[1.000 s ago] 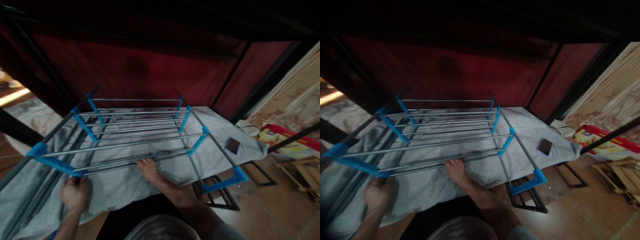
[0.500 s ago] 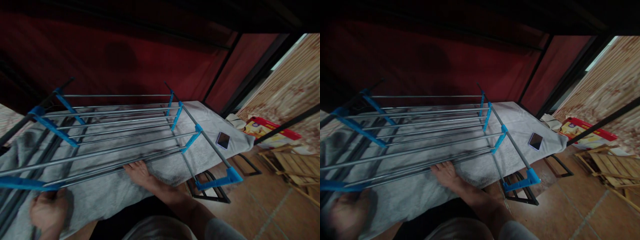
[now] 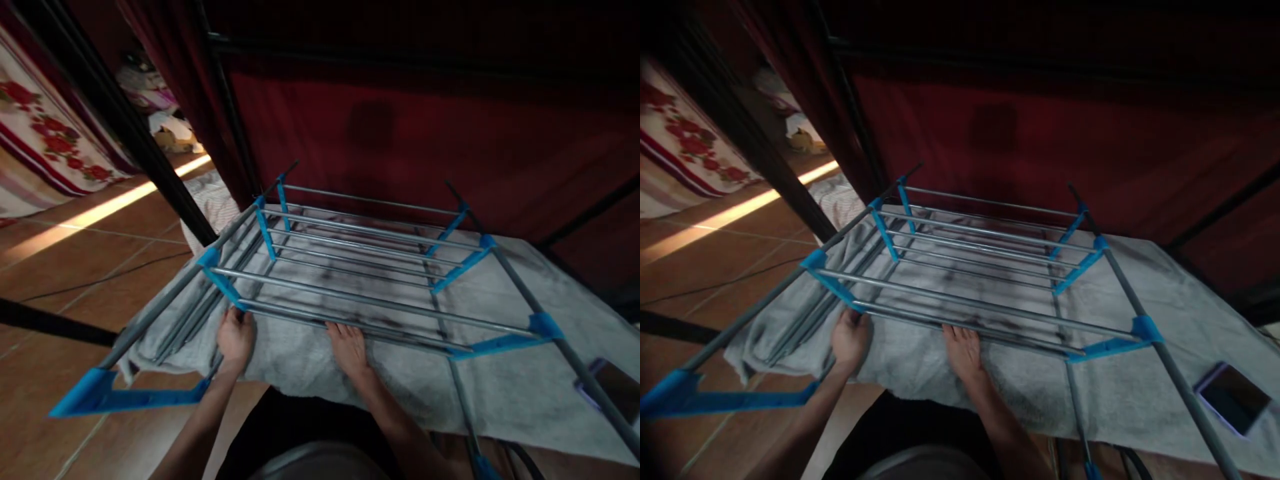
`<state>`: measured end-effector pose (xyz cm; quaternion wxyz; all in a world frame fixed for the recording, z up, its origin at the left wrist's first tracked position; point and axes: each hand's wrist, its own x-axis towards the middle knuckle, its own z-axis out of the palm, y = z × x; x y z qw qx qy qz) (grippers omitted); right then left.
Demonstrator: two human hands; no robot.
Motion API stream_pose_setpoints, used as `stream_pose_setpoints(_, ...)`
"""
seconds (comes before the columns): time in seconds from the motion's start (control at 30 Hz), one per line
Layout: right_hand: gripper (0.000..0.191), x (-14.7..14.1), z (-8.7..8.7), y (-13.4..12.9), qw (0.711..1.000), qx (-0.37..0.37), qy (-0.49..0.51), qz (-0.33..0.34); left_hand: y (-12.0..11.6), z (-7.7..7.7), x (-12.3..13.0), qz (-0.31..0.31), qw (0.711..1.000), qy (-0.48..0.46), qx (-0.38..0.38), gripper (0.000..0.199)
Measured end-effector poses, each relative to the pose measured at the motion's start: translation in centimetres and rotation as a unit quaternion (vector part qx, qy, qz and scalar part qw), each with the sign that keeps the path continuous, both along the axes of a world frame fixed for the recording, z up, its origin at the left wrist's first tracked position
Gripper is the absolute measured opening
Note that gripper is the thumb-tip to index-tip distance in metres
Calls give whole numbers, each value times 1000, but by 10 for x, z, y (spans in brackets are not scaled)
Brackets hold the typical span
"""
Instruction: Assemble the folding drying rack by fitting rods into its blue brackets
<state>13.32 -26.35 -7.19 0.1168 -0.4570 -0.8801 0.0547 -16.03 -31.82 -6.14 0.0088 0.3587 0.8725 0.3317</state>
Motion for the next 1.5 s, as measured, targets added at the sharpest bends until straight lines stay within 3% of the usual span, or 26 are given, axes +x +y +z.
stream_pose_setpoints(0.37, 30, -8, 18, 2, 997, -34, -68, 26, -2, -2, 2, -11, 1000, -1, 15, 32)
stream_pose_setpoints(0.87, 32, -10, 19, 9, 990, -69, -112, 45, -4, -5, 1, -8, 1000, -2, 27, 32)
stream_pose_setpoints(1.5, 34, -12, 35, 13, 986, -135, -89, 43, -4, -8, -1, -6, 1000, -9, 29, 32)
